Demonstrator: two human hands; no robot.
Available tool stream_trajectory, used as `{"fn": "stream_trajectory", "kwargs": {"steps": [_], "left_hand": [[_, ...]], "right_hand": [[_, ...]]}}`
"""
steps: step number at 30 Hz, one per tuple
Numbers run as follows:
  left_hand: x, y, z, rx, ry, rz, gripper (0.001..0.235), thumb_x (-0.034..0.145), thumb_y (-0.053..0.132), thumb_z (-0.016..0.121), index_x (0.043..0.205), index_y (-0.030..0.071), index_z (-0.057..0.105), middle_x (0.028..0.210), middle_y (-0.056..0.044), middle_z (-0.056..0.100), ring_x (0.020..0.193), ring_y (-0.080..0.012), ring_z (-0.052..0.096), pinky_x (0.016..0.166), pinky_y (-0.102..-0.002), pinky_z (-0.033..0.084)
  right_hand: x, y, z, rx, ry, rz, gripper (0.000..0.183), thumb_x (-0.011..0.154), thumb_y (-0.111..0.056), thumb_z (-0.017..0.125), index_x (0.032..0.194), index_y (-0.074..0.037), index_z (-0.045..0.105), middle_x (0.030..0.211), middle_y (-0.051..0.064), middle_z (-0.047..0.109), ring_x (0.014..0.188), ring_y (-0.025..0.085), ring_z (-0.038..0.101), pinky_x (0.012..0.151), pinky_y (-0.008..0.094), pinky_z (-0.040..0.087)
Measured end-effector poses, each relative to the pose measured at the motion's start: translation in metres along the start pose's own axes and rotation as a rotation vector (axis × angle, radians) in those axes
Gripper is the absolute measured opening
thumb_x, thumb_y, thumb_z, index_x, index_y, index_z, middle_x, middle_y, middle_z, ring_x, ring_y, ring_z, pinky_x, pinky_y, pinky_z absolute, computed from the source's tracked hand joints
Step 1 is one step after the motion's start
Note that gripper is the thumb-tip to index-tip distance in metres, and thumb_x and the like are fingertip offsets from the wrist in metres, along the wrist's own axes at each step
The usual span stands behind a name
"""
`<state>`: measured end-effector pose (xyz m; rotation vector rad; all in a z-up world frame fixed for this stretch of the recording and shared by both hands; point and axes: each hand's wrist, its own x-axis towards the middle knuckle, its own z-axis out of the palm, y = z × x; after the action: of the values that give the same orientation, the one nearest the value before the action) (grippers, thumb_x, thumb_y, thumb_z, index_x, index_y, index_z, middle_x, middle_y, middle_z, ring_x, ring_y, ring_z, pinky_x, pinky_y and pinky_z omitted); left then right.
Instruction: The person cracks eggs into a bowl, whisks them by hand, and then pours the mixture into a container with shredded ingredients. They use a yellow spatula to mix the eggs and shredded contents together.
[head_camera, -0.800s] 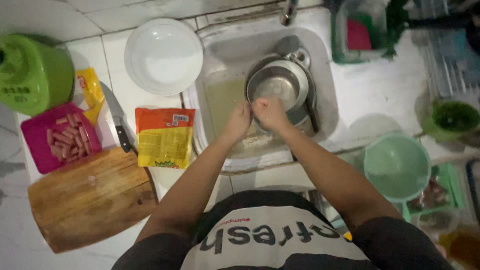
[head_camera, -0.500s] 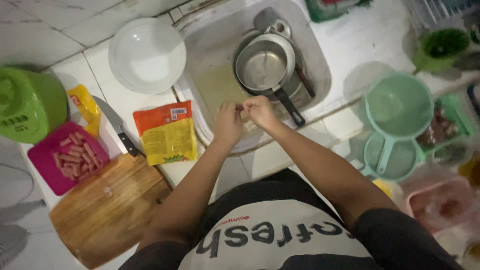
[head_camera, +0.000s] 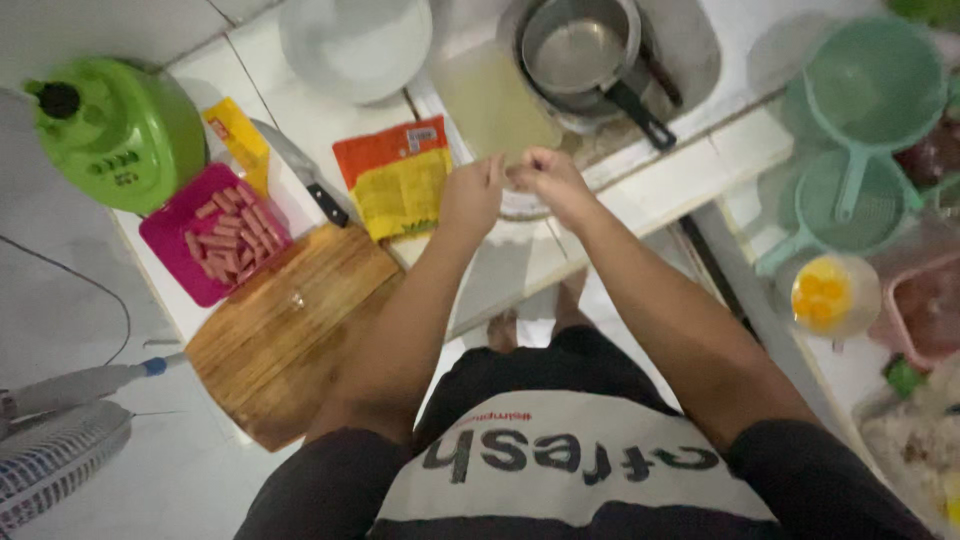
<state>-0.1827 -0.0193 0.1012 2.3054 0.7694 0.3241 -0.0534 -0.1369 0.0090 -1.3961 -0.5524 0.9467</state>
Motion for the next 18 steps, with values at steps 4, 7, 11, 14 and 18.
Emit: {"fn": "stream_trajectory", "kwargs": {"steps": [4, 7, 11, 14, 18], "left_hand": [[-0.021, -0.013, -0.001, -0.103, 0.015, 0.225, 0.019, 0.098, 0.010, 0.048, 0.111, 0.001, 0.059, 0.097, -0.029, 0.065, 0.095, -0.0518, 0.061, 0.078, -0.056, 0.048], [-0.042, -0.020, -0.005, -0.144, -0.036, 0.303, 0.017, 0.099, 0.006, 0.045, 0.108, 0.002, 0.059, 0.099, -0.028, 0.066, 0.095, -0.0499, 0.063, 0.081, -0.054, 0.049], [-0.092, -0.012, -0.006, -0.125, -0.281, 0.176, 0.023, 0.104, 0.017, 0.048, 0.101, 0.001, 0.064, 0.089, -0.026, 0.068, 0.085, -0.0447, 0.066, 0.076, -0.050, 0.050], [-0.137, 0.000, 0.002, -0.075, -0.459, 0.189, 0.038, 0.106, 0.025, 0.053, 0.084, -0.004, 0.063, 0.079, -0.027, 0.062, 0.068, -0.0394, 0.062, 0.067, -0.047, 0.048], [-0.202, 0.009, 0.046, -0.118, -0.816, 0.127, 0.046, 0.107, 0.029, 0.057, 0.081, -0.008, 0.060, 0.069, -0.021, 0.052, 0.066, -0.0206, 0.051, 0.063, -0.044, 0.046]], "right_hand": [[-0.023, -0.007, 0.026, -0.458, 0.129, -0.452, 0.027, 0.076, -0.002, 0.073, 0.102, -0.003, 0.066, 0.103, 0.015, 0.067, 0.093, 0.025, 0.068, 0.081, 0.033, 0.054], [-0.053, -0.011, 0.035, -0.602, 0.164, -0.580, 0.035, 0.081, 0.006, 0.063, 0.115, -0.004, 0.068, 0.106, 0.015, 0.071, 0.098, 0.026, 0.070, 0.087, 0.034, 0.055], [-0.102, -0.006, 0.040, -0.367, 0.153, -0.288, 0.023, 0.091, 0.005, 0.061, 0.110, -0.005, 0.069, 0.091, 0.011, 0.070, 0.078, 0.018, 0.065, 0.071, 0.032, 0.054], [-0.158, -0.006, 0.034, -0.299, 0.151, -0.452, 0.027, 0.080, 0.011, 0.055, 0.099, -0.004, 0.067, 0.089, 0.009, 0.063, 0.081, 0.018, 0.061, 0.071, 0.034, 0.053], [-0.272, -0.009, 0.028, -0.230, 0.209, -0.276, 0.013, 0.089, 0.002, 0.056, 0.099, -0.004, 0.062, 0.084, 0.008, 0.064, 0.078, 0.015, 0.060, 0.072, 0.034, 0.052]]}}
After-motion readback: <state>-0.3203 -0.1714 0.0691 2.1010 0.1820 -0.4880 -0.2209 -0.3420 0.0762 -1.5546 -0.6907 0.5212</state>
